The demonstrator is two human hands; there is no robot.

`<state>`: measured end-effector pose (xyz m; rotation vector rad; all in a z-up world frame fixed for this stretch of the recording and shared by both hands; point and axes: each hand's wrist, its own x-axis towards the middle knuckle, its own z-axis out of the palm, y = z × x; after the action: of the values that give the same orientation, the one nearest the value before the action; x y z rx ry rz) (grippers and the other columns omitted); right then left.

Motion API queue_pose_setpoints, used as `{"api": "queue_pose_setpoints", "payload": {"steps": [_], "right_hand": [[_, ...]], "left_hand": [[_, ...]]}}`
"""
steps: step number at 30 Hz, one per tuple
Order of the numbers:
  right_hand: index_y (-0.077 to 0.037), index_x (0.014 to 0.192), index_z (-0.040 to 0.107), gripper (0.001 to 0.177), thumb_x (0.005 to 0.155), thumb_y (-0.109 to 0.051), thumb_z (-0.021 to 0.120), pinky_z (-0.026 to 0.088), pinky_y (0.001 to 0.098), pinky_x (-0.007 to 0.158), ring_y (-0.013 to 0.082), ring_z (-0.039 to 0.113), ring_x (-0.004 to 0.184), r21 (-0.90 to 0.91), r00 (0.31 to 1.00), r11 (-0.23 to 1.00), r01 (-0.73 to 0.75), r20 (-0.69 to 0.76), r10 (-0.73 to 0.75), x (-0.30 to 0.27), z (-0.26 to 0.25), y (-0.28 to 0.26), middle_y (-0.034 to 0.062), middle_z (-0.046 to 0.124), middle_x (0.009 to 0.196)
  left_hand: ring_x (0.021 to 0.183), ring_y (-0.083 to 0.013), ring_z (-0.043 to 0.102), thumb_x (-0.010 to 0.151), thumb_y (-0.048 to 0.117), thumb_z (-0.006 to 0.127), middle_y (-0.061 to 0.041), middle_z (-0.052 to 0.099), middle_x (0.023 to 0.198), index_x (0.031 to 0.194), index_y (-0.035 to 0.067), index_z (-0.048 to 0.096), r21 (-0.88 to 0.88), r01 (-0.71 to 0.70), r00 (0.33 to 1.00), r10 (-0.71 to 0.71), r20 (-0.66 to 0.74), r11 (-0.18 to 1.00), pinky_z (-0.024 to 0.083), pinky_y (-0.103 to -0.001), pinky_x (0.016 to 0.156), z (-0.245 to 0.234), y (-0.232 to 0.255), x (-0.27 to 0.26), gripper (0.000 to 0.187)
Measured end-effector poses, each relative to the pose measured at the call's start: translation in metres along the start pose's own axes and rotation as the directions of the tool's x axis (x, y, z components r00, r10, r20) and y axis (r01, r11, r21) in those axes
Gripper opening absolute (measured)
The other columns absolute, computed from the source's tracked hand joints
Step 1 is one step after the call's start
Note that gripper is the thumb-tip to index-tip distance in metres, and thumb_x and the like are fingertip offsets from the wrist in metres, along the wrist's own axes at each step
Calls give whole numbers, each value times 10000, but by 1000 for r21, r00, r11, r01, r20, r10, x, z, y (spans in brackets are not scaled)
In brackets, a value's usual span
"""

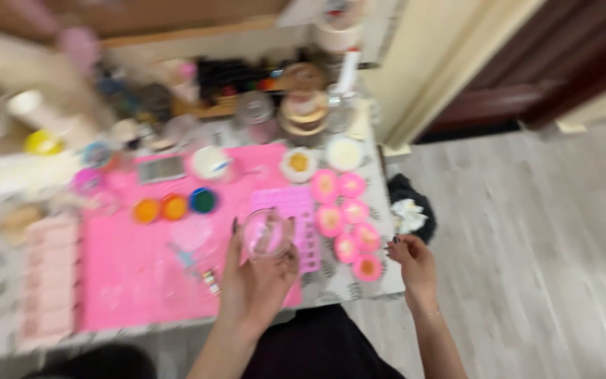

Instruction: Cleaning a glass container with a spray bottle and cloth at a candle studio workshop.

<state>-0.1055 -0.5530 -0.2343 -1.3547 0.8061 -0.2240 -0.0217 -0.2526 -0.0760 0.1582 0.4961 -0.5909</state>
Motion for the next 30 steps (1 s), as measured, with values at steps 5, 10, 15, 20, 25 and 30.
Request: {"api": "queue_pose_setpoints", "payload": {"steps": [5,10,15,20,25,30], "right_hand": [[3,994,660,235,1046,-205,564,505,285,776,132,604,800,-84,943,981,174,300,-142,-73,126,-45,61,657,847],[10,852,627,422,1143,-270,504,463,296,687,145,550,709,-142,808,940,310,560,-182,-153,253,-11,74,602,741],[-33,1009,564,244,1056,-221,416,530,273,710,124,633,728,-58,641,884,465,711,-290,-250,353,-42,33,655,758],[-13,1028,626,261,1050,-200,444,535,303,700,163,649,689,-233,594,827,512,792,-145,-249,385,-41,68,648,690],[25,986,700,360,1107,-212,456,524,364,658,255,589,638,-571,665,707,416,722,192,-212,407,-5,155,610,681],[-18,1412,411,519,930,-87,590,496,325,1033,198,616,1208,-20,338,906,424,931,-137,-271,484,-46,99,594,1348]], "left_hand": [[982,-249,630,951,482,594,-159,610,1339,1352,114,567,-45,38,984,-29,176,998,530,-319,822,-14,69,-58,544],[977,-207,626,1026,527,539,-150,608,1321,1426,33,546,-25,-38,972,43,233,999,545,-302,854,-53,157,-131,636],[1005,-201,640,1034,589,527,-113,685,1231,1390,24,555,76,-164,949,136,285,984,542,-327,887,-99,224,-163,669],[1105,-224,660,990,425,497,-68,691,1218,1352,72,575,61,-337,930,322,176,940,517,-359,988,-92,277,-186,511],[1207,-281,670,1045,285,484,-88,639,1189,1313,71,570,-37,-471,874,471,115,882,496,-421,1113,-127,320,-177,353],[1053,-274,650,1127,503,377,-141,628,1118,1328,-44,597,216,-598,799,553,234,772,519,-408,994,-151,336,-178,623]]}}
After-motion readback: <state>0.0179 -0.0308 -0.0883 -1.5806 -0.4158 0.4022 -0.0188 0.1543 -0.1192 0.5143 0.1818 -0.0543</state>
